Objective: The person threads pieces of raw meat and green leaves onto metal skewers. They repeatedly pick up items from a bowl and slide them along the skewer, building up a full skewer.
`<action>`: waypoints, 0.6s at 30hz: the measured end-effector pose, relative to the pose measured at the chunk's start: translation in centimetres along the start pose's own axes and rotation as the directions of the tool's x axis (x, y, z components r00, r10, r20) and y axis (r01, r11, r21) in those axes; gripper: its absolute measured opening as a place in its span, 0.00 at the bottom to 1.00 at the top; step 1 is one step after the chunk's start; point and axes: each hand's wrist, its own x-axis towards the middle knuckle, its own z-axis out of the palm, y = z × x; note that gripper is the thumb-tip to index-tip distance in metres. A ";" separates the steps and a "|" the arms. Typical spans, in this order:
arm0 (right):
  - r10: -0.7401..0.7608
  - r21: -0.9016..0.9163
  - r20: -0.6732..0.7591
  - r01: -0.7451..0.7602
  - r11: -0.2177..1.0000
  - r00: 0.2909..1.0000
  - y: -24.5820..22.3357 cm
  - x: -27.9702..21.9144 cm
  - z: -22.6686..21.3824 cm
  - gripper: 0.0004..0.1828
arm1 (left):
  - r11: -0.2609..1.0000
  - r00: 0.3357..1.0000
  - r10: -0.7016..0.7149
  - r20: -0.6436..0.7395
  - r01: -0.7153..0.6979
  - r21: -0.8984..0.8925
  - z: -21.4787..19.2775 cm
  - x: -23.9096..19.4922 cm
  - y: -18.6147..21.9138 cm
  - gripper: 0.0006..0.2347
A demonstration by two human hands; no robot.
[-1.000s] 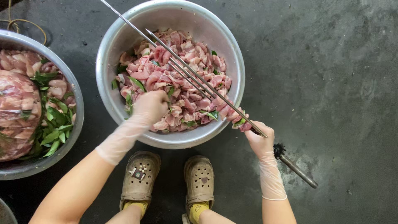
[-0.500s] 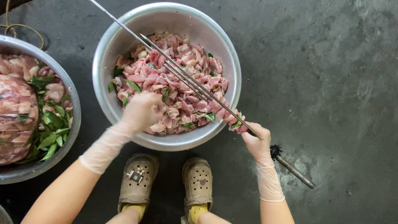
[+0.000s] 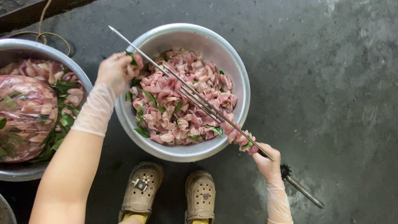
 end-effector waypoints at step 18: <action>-0.005 -0.079 0.011 0.006 0.997 1.000 0.1 -0.5 -0.6 0.10 | 0.912 0.900 0.369 -0.233 -0.302 0.278 -3.0 4.5 3.6 0.09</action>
